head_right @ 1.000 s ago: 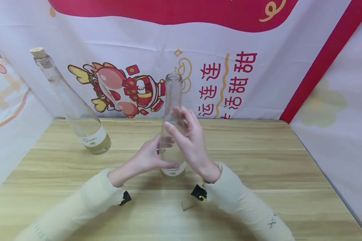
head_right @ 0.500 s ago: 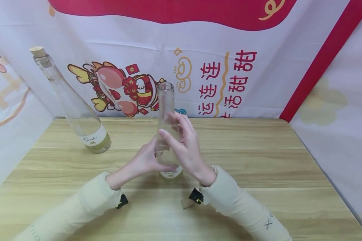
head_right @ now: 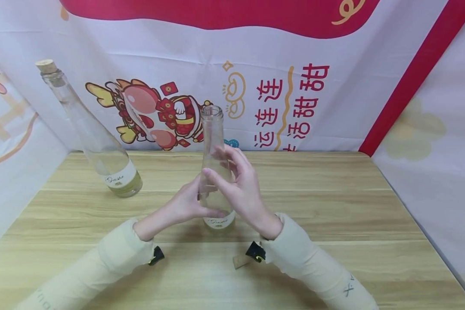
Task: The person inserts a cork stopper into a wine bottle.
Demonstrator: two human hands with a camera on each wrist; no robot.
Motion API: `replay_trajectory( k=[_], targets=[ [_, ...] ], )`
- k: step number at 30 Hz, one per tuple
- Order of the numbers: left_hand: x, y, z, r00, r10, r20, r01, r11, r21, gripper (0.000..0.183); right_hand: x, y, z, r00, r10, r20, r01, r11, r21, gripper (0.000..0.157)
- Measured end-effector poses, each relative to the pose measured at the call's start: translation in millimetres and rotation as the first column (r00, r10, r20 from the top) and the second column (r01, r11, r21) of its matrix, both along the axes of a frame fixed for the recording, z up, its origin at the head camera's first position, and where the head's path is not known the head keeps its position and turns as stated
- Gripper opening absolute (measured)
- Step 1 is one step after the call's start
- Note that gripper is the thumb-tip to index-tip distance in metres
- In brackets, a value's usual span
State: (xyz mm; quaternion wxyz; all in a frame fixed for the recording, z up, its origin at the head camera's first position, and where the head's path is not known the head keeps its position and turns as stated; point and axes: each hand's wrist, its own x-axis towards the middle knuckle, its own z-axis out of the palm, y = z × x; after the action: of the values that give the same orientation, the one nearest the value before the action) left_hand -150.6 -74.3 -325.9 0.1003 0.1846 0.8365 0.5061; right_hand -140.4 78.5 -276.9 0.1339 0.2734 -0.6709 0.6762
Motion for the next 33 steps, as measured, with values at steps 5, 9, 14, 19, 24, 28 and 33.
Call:
replay_trajectory(
  k=[5, 9, 14, 19, 24, 28, 33],
  targets=[
    [-1.7, 1, 3.7, 0.999, 0.011, -0.053, -0.009, 1.0, 0.028, 0.088, -1.6, 5, 4.9, 0.999, -0.001, -0.035, 0.004, 0.996, 0.092, 0.044],
    [-3.0, 2, 7.1, 0.995, 0.0, -0.097, 0.003, 0.999, 0.039, 0.085, -1.8, 10, 8.6, 0.996, -0.014, -0.086, 0.031, 0.978, 0.205, 0.042],
    [-3.1, 3, 8.1, 0.995, -0.007, -0.095, 0.01, 0.999, 0.032, 0.081, -0.6, 20, 11.3, 0.983, 0.003, -0.184, 0.07, 0.918, 0.39, 0.045],
    [-2.9, 3, 8.2, 0.994, 0.0, -0.108, 0.003, 1.0, 0.024, 0.073, 2.2, 33, 11.8, 0.96, 0.024, -0.278, 0.141, 0.818, 0.557, 0.051],
    [-3.2, 3, 7.9, 0.991, -0.006, -0.13, 0.008, 1.0, 0.014, 0.071, 4.1, 45, 7.1, 0.932, 0.071, -0.355, 0.193, 0.733, 0.652, 0.057],
    [-4.1, 3, 6.9, 0.988, -0.013, -0.151, 0.015, 1.0, 0.009, 0.071, 7.4, 54, 4.1, 0.924, 0.116, -0.365, 0.196, 0.675, 0.711, 0.06],
    [-4.7, 4, 6.5, 0.988, -0.005, -0.157, 0.004, 1.0, -0.006, 0.071, 12.4, 63, 3.5, 0.941, 0.155, -0.302, 0.158, 0.587, 0.794, 0.061]
  ],
)
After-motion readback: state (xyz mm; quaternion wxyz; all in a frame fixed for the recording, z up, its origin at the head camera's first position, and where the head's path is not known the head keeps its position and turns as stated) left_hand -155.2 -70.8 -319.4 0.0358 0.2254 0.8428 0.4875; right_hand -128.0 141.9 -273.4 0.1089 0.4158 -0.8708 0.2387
